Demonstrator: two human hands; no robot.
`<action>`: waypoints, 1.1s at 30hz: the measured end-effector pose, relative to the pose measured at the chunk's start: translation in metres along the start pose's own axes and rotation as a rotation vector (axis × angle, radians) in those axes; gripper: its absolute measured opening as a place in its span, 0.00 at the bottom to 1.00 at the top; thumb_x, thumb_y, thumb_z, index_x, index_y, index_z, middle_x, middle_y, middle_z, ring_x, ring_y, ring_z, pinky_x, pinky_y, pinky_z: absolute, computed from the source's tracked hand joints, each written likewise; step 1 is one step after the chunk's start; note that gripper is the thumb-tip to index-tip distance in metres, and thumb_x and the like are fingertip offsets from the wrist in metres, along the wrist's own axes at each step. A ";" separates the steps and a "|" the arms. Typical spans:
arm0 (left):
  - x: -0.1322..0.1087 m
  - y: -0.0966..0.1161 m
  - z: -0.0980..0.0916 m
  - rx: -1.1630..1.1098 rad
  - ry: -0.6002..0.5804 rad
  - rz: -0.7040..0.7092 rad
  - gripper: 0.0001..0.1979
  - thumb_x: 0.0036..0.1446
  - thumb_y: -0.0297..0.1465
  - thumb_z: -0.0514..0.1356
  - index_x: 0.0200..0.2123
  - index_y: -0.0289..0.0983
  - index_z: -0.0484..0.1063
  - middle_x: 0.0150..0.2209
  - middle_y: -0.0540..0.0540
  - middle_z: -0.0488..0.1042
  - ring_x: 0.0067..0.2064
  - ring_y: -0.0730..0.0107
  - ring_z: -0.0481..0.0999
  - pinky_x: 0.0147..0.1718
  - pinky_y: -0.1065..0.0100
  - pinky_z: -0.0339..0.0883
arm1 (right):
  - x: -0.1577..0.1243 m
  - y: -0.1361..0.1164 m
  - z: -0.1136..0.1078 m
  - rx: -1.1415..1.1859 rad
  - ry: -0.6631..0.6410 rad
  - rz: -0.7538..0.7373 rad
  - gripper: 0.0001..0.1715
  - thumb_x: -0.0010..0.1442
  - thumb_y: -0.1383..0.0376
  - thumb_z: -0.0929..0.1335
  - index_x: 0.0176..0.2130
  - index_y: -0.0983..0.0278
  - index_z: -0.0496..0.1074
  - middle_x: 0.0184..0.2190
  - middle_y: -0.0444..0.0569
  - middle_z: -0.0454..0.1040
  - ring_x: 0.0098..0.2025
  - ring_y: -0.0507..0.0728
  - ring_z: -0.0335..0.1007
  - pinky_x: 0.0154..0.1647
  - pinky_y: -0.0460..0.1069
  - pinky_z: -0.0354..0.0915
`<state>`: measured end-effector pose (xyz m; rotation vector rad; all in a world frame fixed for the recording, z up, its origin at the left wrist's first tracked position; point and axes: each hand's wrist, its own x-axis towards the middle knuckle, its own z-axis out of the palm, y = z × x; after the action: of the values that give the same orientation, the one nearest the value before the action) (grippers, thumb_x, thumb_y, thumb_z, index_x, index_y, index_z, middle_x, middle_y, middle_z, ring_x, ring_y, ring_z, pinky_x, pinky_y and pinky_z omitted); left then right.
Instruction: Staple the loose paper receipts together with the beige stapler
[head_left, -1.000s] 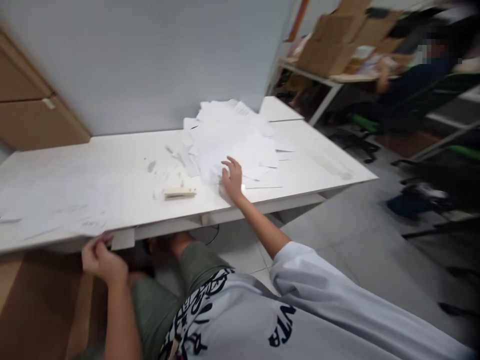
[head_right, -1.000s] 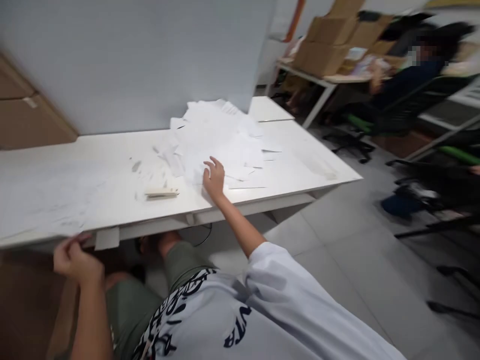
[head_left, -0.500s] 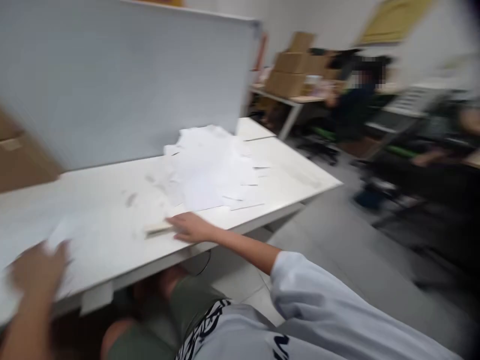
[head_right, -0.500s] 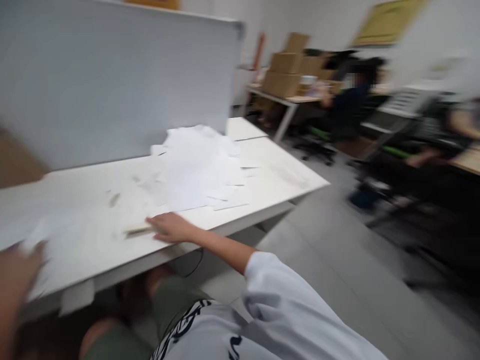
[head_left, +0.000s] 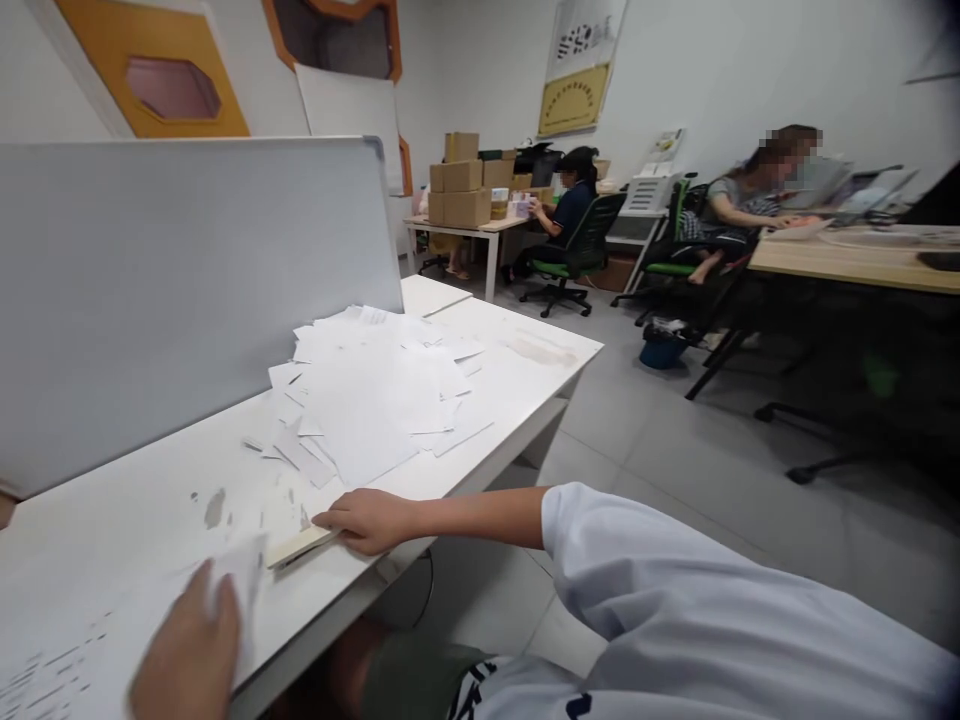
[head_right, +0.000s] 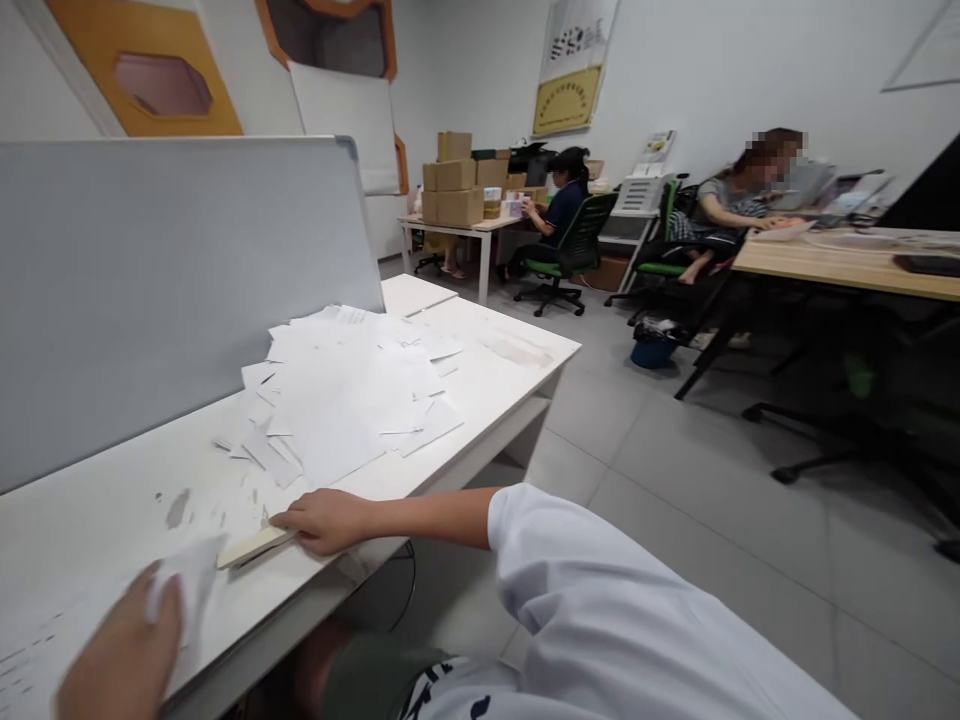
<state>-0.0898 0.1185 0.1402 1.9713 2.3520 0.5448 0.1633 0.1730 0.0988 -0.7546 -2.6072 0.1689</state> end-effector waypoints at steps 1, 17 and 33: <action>-0.003 0.004 0.009 -0.010 -0.017 0.013 0.35 0.59 0.50 0.41 0.62 0.38 0.61 0.60 0.36 0.70 0.56 0.39 0.73 0.50 0.42 0.71 | 0.000 -0.001 0.001 0.000 0.009 0.009 0.27 0.63 0.69 0.60 0.61 0.71 0.57 0.46 0.60 0.74 0.44 0.61 0.69 0.43 0.54 0.66; -0.002 0.011 0.059 -0.179 -0.032 0.387 0.31 0.59 0.39 0.45 0.64 0.33 0.55 0.65 0.35 0.62 0.65 0.51 0.63 0.63 0.49 0.62 | -0.003 -0.006 0.007 -0.025 0.009 -0.011 0.28 0.66 0.60 0.59 0.60 0.72 0.58 0.41 0.58 0.76 0.42 0.61 0.71 0.43 0.53 0.67; -0.009 0.010 0.071 -0.073 0.034 0.593 0.45 0.58 0.50 0.50 0.68 0.33 0.31 0.71 0.27 0.44 0.72 0.42 0.38 0.66 0.34 0.38 | 0.007 -0.004 0.013 0.000 -0.099 -0.328 0.35 0.68 0.61 0.54 0.65 0.81 0.45 0.69 0.67 0.49 0.73 0.60 0.30 0.71 0.56 0.43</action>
<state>-0.0619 0.1288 0.0741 2.6296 1.6979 0.6671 0.1506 0.1734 0.0900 -0.3161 -2.7799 0.1108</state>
